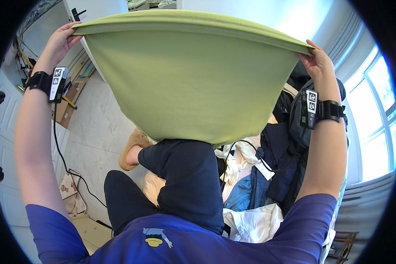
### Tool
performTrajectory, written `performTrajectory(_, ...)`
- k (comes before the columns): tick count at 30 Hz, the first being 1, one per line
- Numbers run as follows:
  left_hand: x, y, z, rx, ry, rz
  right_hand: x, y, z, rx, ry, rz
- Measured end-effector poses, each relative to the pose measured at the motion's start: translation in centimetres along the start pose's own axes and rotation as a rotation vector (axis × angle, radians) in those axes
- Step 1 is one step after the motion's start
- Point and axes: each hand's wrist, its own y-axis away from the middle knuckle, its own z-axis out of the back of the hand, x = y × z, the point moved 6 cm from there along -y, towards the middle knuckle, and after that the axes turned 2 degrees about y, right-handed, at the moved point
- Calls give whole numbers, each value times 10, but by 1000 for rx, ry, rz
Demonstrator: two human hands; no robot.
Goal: The person folds several garments on a bed, including a light green shirt, a green top, and a yellow top. They smooth and align each item before folding it into a compact shape and placing it on the bed.
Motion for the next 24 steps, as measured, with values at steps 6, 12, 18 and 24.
performTrajectory(6,-29,-22,-8,7,182,-129,44,0,-15,-41,-96,265)
performTrajectory(12,-90,27,12,-131,338,-271,129,37,15,28,-184,448)
performTrajectory(18,-50,177,74,-13,155,-299,116,159,162,144,56,358)
performTrajectory(24,116,380,69,10,182,249,-46,336,250,152,539,-139)
